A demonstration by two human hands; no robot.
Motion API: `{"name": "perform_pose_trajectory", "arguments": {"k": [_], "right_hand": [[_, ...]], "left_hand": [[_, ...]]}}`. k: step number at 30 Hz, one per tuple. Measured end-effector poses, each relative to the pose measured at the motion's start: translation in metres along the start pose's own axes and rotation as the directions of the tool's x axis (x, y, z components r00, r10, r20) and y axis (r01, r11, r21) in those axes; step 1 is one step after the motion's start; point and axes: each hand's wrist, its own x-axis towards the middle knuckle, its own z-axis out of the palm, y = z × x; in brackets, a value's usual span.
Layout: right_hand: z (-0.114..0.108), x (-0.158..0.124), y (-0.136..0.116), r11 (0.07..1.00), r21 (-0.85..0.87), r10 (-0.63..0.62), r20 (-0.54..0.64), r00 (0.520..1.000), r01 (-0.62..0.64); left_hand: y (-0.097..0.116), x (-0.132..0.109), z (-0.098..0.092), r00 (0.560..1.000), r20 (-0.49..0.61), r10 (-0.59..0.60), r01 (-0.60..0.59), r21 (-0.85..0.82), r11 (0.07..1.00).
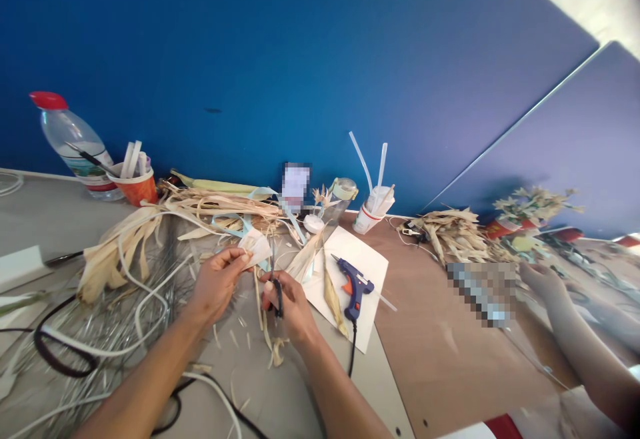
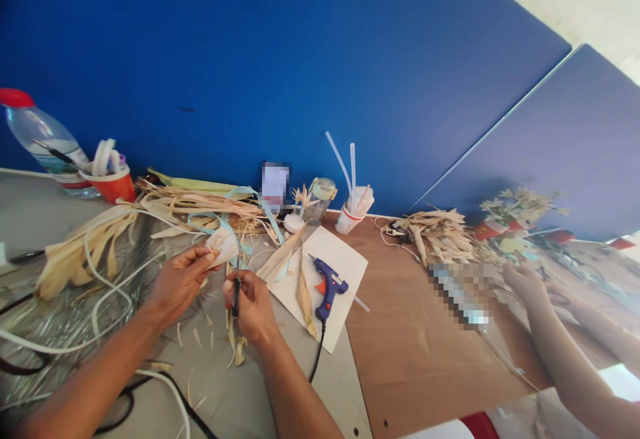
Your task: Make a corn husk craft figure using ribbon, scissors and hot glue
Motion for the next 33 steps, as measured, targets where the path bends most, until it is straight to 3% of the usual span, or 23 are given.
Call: {"name": "perform_pose_trajectory", "arguments": {"k": [11, 23, 26, 30, 33], "right_hand": [[0.002, 0.000, -0.001, 0.999, -0.025, 0.029, -0.037, 0.999, -0.030], [0.004, 0.005, 0.010, 0.998, 0.055, 0.034, -0.029, 0.999, -0.032], [0.002, 0.007, 0.010, 0.997, 0.070, 0.026, -0.084, 0.996, -0.020], [-0.010, 0.011, 0.004, 0.982, 0.180, -0.004, -0.241, 0.971, 0.048], [-0.021, 0.013, -0.001, 0.969, 0.243, 0.029, -0.270, 0.962, 0.039]], "left_hand": [[-0.006, 0.003, -0.004, 0.999, 0.026, 0.022, -0.022, 0.002, 1.000], [-0.013, 0.007, -0.009, 0.999, 0.026, 0.030, -0.030, 0.012, 0.999], [-0.014, 0.009, -0.011, 0.999, 0.035, 0.023, -0.024, 0.023, 0.999], [-0.015, 0.010, -0.014, 0.982, 0.188, -0.028, 0.006, 0.115, 0.993], [-0.014, 0.006, -0.014, 0.918, 0.384, -0.103, -0.006, 0.272, 0.962]]}}
